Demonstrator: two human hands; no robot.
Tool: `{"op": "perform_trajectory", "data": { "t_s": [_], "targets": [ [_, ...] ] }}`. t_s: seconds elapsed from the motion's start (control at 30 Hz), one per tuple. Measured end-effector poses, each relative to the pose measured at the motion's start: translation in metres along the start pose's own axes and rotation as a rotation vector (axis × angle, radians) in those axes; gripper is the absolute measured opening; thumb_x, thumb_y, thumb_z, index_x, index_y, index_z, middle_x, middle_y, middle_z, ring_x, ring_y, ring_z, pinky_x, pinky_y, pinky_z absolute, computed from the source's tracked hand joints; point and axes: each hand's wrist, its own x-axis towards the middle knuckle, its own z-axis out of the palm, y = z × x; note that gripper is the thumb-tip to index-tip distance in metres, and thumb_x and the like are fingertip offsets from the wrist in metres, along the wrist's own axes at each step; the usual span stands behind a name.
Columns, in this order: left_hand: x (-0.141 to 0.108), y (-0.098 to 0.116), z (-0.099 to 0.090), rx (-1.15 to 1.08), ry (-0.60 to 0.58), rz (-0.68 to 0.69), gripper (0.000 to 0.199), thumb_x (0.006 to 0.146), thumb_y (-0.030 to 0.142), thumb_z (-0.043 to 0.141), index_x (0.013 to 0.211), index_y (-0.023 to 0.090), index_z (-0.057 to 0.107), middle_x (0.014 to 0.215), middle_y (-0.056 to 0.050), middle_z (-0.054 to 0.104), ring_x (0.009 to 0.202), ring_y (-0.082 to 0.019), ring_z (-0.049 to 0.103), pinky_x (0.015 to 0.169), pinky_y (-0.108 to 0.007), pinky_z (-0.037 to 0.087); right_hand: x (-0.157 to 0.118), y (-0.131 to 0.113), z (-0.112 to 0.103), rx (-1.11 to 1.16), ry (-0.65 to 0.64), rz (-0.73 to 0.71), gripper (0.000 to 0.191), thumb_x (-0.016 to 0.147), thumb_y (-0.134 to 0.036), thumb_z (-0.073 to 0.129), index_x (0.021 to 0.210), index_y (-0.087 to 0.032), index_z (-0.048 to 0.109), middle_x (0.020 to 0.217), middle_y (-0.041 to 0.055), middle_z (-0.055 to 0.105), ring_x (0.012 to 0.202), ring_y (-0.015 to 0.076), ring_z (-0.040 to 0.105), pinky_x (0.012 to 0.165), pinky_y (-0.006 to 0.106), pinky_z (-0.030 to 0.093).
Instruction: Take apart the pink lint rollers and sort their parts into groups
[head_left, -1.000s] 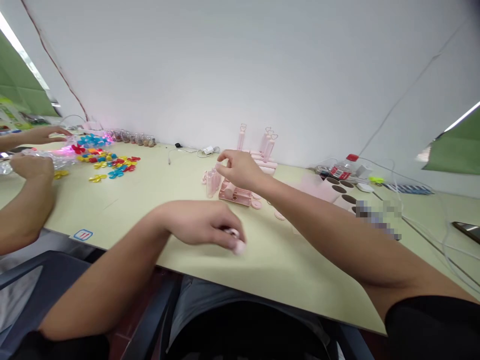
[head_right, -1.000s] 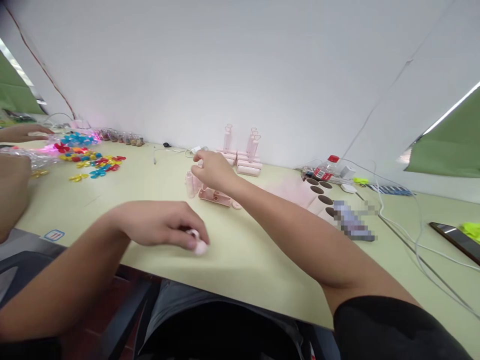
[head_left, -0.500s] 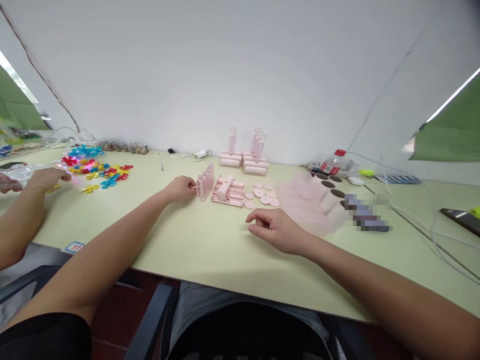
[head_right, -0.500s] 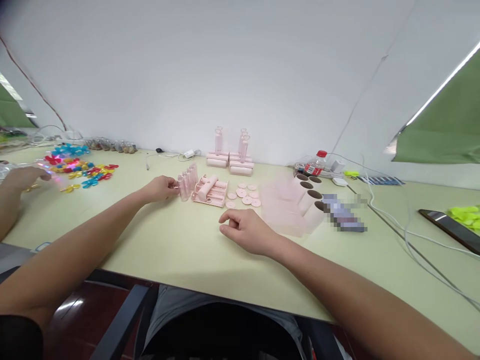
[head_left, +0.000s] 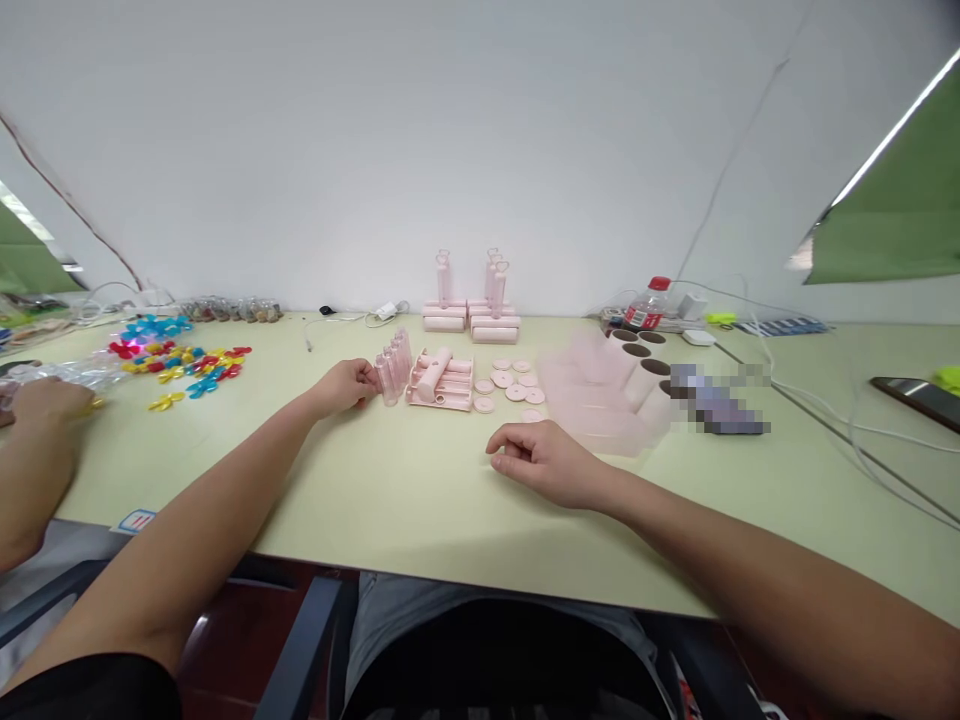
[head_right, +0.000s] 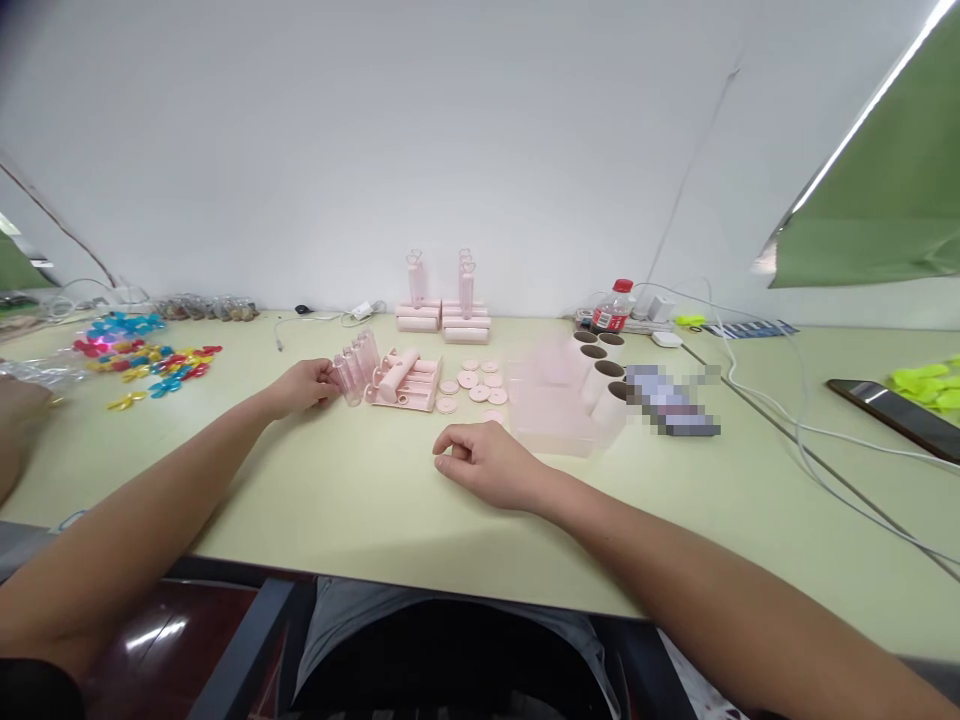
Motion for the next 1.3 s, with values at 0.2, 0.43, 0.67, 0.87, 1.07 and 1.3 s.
{"op": "perform_trajectory", "data": {
  "t_s": [0.2, 0.43, 0.67, 0.87, 1.07, 1.3],
  "targets": [
    [0.003, 0.015, -0.048, -0.002, -0.050, -0.081, 0.025, 0.055, 0.025, 0.076, 0.074, 0.019, 0.062, 0.077, -0.005, 0.072, 0.045, -0.009, 0.050, 0.038, -0.021, 0.032, -0.012, -0.005, -0.006, -0.084, -0.052, -0.072, 0.013, 0.086, -0.027, 0.057, 0.087, -0.017, 0.067, 0.062, -0.0035, 0.054, 0.057, 0.0099, 0.047, 0.056, 0.023, 0.036],
    [0.029, 0.107, -0.067, 0.083, 0.308, 0.084, 0.010, 0.064, 0.022, 0.070, 0.071, 0.018, 0.065, 0.084, -0.008, 0.073, 0.045, -0.009, 0.048, 0.042, -0.024, 0.036, -0.028, 0.003, -0.008, -0.090, -0.074, -0.075, 0.013, 0.086, -0.024, 0.057, 0.088, -0.016, 0.068, 0.060, -0.0043, 0.053, 0.055, 0.0088, 0.045, 0.054, 0.022, 0.034],
    [0.078, 0.216, 0.013, 0.571, 0.209, 0.422, 0.053, 0.084, 0.028, 0.058, 0.137, 0.023, 0.053, 0.124, -0.011, 0.067, 0.096, -0.023, 0.066, 0.076, -0.031, 0.052, -0.026, 0.018, 0.000, -0.004, -0.112, -0.047, 0.014, 0.085, -0.027, 0.057, 0.088, -0.018, 0.067, 0.061, -0.0053, 0.052, 0.055, 0.0082, 0.043, 0.051, 0.021, 0.033],
    [0.128, 0.247, 0.062, 0.895, 0.122, 0.411, 0.052, 0.094, 0.035, 0.045, 0.145, 0.026, 0.044, 0.146, -0.009, 0.051, 0.129, -0.029, 0.049, 0.101, -0.038, 0.044, -0.028, 0.019, -0.006, 0.014, -0.080, -0.042, 0.014, 0.084, -0.029, 0.060, 0.087, -0.018, 0.068, 0.062, -0.0049, 0.054, 0.055, 0.0077, 0.043, 0.052, 0.020, 0.033],
    [0.143, 0.241, 0.073, 0.892, 0.146, 0.360, 0.048, 0.094, 0.040, 0.042, 0.138, 0.023, 0.050, 0.135, -0.014, 0.059, 0.115, -0.030, 0.059, 0.090, -0.039, 0.049, -0.029, 0.016, -0.007, 0.044, -0.079, -0.073, 0.015, 0.083, -0.029, 0.060, 0.089, -0.018, 0.069, 0.065, -0.0041, 0.058, 0.057, 0.0080, 0.047, 0.054, 0.019, 0.036],
    [0.135, 0.240, 0.072, 0.928, 0.157, 0.305, 0.042, 0.085, 0.038, 0.057, 0.121, 0.017, 0.061, 0.122, -0.020, 0.065, 0.107, -0.033, 0.062, 0.085, -0.040, 0.049, -0.029, 0.011, -0.009, 0.048, -0.077, -0.056, 0.016, 0.083, -0.027, 0.061, 0.091, -0.017, 0.070, 0.066, -0.0033, 0.058, 0.056, 0.0083, 0.046, 0.054, 0.021, 0.036]
  ]
}}
